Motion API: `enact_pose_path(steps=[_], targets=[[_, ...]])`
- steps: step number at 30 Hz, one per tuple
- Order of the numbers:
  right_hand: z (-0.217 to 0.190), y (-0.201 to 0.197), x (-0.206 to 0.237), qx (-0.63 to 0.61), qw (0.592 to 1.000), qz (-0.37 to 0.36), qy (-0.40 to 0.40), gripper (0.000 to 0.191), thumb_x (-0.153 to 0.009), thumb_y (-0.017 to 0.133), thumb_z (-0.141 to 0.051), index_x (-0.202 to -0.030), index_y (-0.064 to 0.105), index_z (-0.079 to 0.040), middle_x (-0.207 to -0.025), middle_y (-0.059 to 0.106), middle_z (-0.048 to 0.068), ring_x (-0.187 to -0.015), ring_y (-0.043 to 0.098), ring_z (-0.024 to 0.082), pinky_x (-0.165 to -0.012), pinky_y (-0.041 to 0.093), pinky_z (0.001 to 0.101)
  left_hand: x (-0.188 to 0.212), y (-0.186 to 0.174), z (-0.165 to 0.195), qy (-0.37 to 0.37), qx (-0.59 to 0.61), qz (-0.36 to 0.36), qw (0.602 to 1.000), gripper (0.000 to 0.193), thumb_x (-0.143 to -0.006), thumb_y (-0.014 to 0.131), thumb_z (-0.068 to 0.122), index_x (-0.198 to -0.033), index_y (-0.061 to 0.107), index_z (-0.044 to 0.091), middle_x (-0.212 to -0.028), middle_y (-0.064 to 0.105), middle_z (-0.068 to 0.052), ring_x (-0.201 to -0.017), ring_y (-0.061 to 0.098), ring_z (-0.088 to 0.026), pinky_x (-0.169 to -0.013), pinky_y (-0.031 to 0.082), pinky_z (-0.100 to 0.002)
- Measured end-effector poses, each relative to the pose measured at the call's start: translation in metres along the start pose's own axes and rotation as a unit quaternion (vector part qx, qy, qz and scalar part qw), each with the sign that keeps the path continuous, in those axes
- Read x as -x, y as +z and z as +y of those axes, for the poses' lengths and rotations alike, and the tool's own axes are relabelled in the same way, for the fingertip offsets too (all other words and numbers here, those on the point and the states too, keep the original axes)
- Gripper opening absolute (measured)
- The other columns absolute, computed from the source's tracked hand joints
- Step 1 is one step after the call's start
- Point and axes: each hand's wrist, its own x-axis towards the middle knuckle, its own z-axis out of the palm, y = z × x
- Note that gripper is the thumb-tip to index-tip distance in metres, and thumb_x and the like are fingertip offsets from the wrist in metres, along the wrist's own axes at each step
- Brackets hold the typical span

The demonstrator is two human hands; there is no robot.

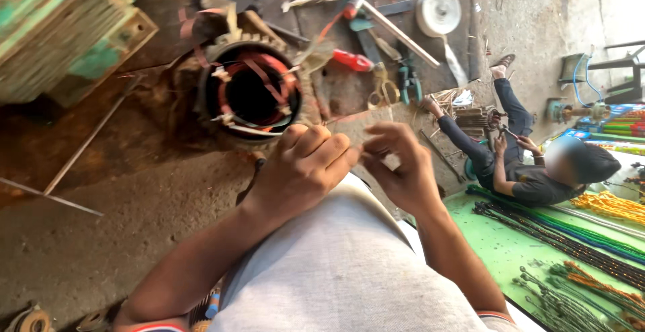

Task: The person fits a green insulating sheet around the copper windings of an electric motor stator, then inserts and hammers wooden wedge strips into the slots to secure the windings. They cut the insulating material with scissors and press the wedges into place by hand.

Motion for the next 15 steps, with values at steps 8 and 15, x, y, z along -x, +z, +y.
enact_pose_path(steps=[8,15], targets=[[0.140,-0.061,-0.036,-0.295,0.944,-0.107,0.107,0.018,-0.106,0.063,-0.013,-0.121,0.063,-0.003,-0.105,0.070,0.005,-0.099,0.067,0.012,-0.087,0.055,0.0292,-0.071,0.079,0.022,-0.035,0.026,-0.070,0.997,0.008,-0.086,0.070,0.004,-0.093,0.070,0.008,-0.106,0.063,-0.006,-0.105,0.061,-0.022,-0.093,0.055,-0.032],[0.199,-0.053,-0.083,0.232,0.970,0.006,-0.071,0.022,-0.089,0.074,-0.021,-0.104,0.066,-0.007,-0.094,0.070,0.013,-0.088,0.068,0.033,-0.074,0.054,0.0422,-0.119,0.155,0.009,-0.345,0.209,0.054,0.914,0.010,-0.090,0.075,0.015,-0.094,0.072,0.006,-0.099,0.061,-0.008,-0.080,0.070,-0.021,-0.073,0.058,-0.033]])
